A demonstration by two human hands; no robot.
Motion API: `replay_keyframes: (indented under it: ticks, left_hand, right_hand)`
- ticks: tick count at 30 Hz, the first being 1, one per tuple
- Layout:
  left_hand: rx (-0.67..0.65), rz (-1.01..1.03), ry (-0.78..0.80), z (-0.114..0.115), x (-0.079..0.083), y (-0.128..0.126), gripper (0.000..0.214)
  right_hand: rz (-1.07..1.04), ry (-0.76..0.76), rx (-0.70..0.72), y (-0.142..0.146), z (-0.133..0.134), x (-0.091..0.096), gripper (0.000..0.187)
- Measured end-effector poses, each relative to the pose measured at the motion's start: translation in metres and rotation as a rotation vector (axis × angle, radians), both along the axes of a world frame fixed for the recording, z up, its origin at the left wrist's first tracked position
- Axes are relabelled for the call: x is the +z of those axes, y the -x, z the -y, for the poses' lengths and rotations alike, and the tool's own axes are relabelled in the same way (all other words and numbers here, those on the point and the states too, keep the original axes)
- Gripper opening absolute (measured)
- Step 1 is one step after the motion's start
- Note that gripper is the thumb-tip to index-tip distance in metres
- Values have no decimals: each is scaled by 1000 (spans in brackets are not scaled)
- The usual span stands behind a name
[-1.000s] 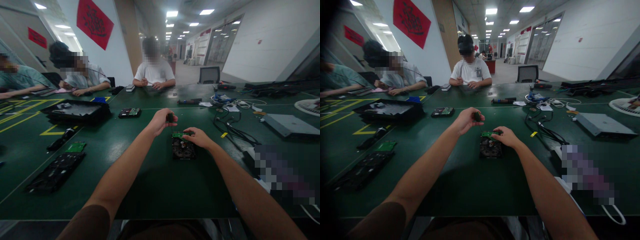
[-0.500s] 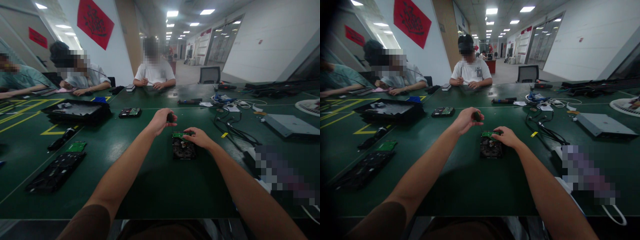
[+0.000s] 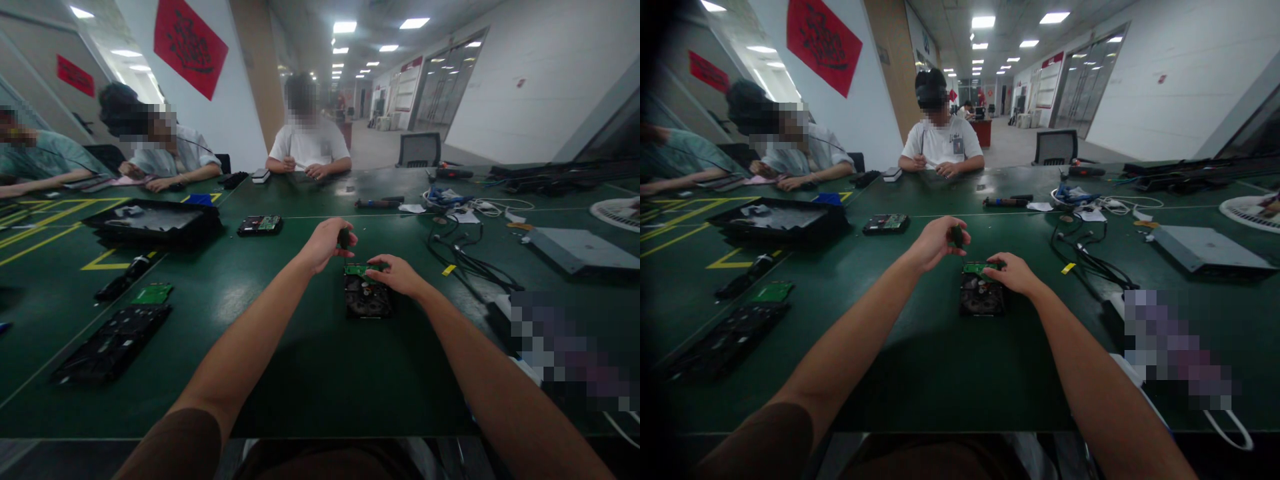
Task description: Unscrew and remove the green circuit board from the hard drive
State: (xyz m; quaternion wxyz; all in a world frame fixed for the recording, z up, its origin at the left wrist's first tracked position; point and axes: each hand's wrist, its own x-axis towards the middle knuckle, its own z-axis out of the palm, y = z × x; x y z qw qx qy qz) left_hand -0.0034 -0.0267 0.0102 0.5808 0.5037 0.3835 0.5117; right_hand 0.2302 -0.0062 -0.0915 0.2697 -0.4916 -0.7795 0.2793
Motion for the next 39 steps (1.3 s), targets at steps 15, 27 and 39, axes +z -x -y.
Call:
replay_keyframes:
  ticks: [15,27,39]
  left_hand:
    - [-6,-53,-29,3,4,1,19]
    - [40,-144,-132,-1,1,4,25]
    - [0,2,4,-5,-3,4,18]
  right_hand:
    - [-4,-11,5,-1,-1,0,41]
    - [-7,-23,0,-1,-2,0,37]
    - [-4,-8,11,-2,-2,0,39]
